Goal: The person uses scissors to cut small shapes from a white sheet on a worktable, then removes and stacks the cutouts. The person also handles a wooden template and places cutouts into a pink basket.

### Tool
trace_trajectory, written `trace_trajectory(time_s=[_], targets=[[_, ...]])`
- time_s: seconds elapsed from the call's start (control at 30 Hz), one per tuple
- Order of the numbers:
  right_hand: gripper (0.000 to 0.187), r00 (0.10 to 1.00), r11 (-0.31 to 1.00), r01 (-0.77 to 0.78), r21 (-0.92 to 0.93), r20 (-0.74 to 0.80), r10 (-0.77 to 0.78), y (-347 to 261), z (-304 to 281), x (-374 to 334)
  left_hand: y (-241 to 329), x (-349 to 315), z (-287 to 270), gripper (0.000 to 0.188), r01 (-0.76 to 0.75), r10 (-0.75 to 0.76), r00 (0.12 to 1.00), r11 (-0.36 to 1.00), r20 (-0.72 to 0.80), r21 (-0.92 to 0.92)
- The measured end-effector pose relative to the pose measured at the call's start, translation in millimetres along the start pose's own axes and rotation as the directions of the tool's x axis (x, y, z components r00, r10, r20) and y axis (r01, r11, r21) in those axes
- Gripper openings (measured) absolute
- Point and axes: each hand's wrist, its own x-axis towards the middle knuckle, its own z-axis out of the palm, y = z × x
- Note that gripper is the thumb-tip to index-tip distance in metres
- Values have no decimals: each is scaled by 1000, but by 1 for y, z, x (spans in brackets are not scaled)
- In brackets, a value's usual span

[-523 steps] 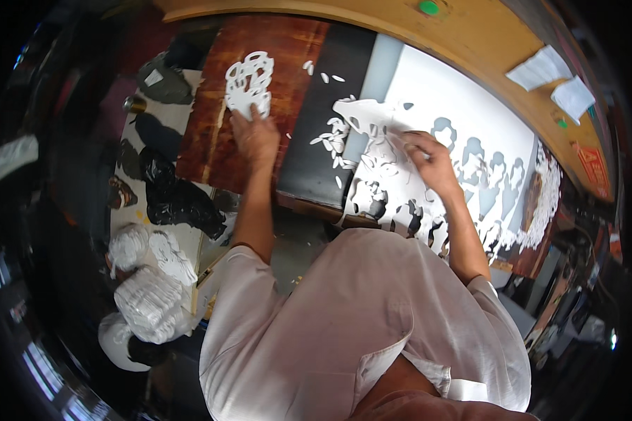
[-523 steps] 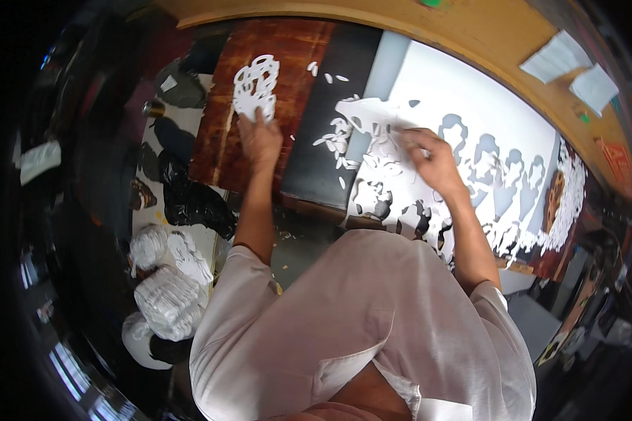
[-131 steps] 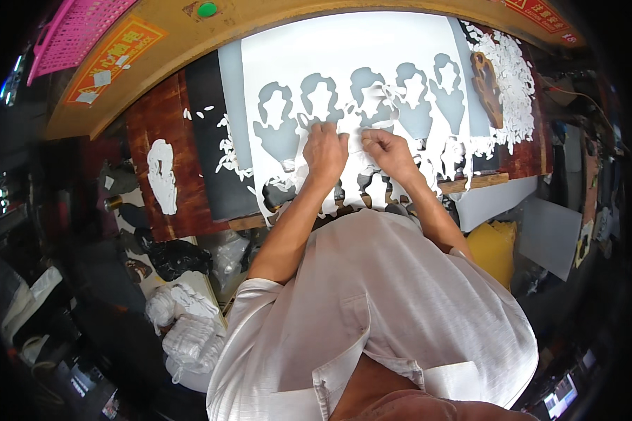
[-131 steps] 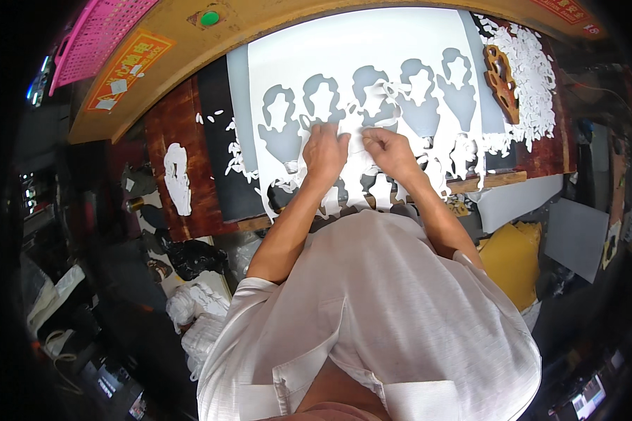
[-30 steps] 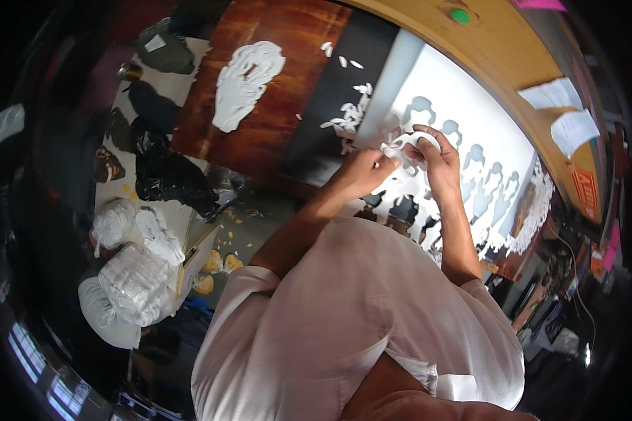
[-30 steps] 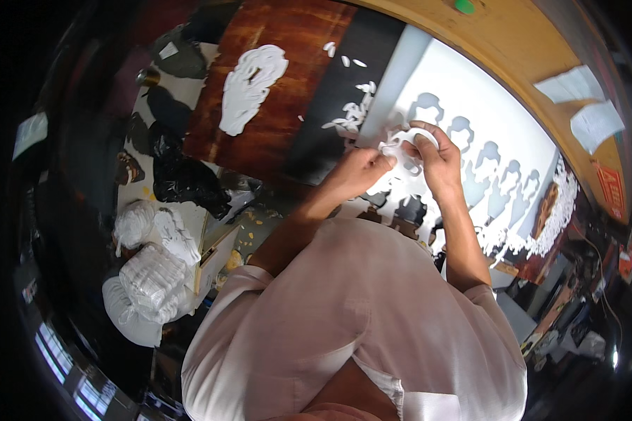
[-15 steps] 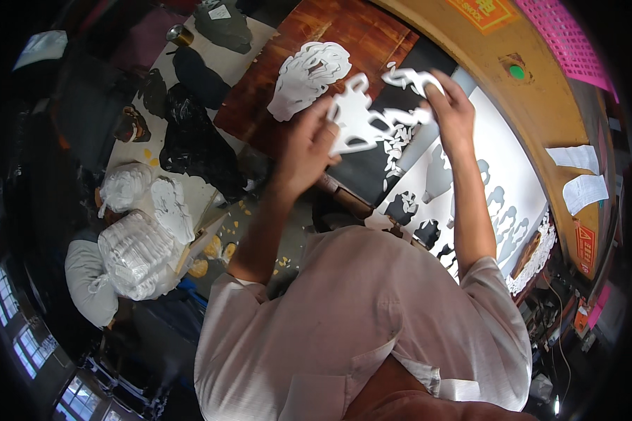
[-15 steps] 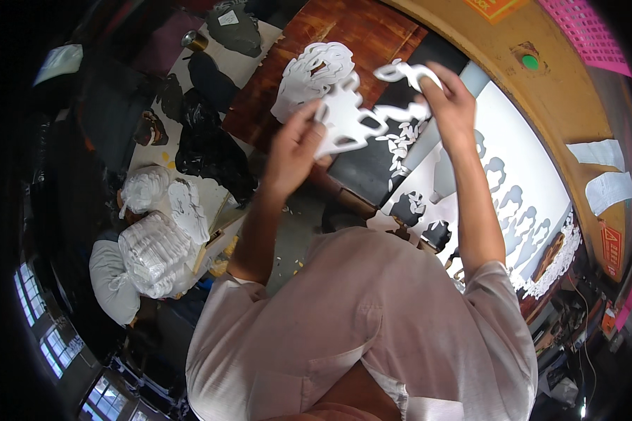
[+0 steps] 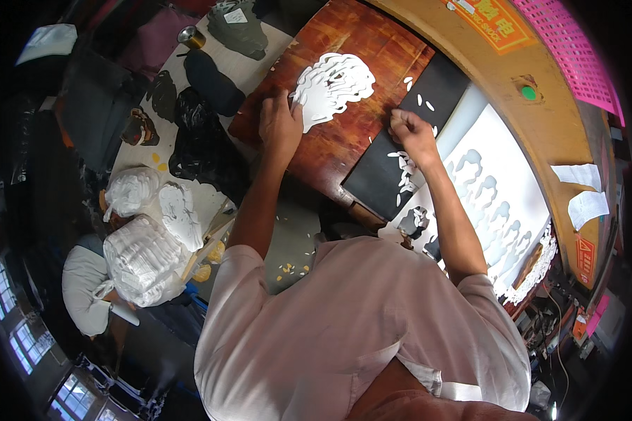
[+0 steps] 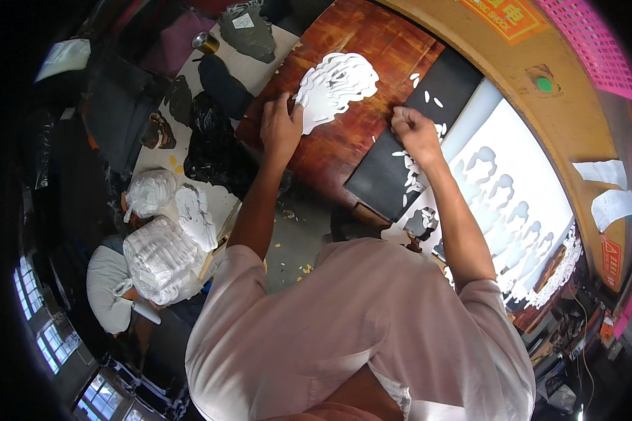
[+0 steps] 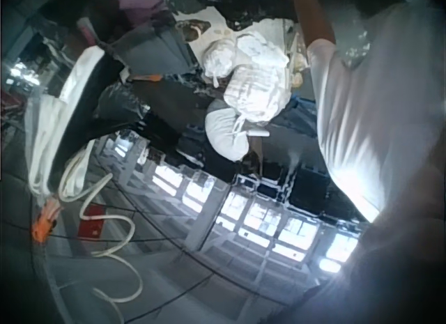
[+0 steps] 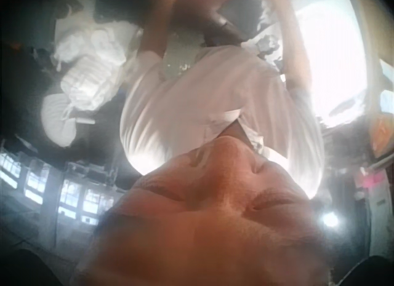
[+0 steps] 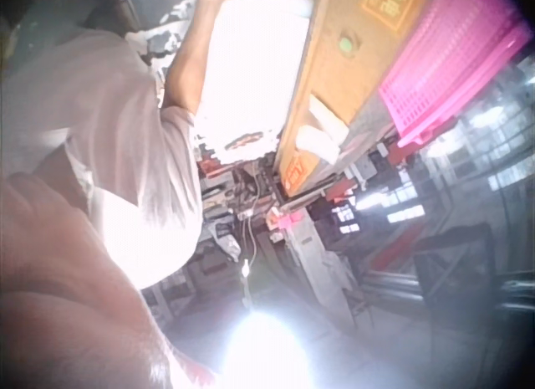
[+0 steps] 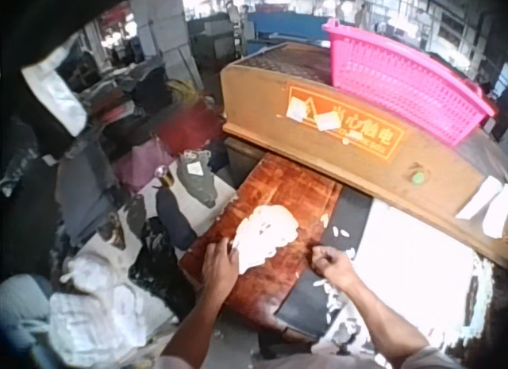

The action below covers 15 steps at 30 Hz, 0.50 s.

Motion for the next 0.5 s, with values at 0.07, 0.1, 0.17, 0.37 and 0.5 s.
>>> trace_trajectory(time_s=[0.07,0.1,0.17,0.37,0.5], targets=[[33,998,999,-45,28,-47,47,2,-4,-18,-5,15,8,36,-61,65,995,997,-82,54],[33,998,998,-35,54,-59,38,2,-5,-25,-9,24,12,32,-6,6,1000,999,1,43],[30,992,995,-86,44,-90,89,6,-9,-38,-21,36,17,26,47,-51,989,998,136,35],[27,980,975,-146,166,-110,166,34,-27,-65,-43,47,24,25,14,-12,999,999,38,-43],[26,983,976,-120,184,-114,143,45,-35,-75,-36,49,20,23,23,-21,1000,985,14,-171]])
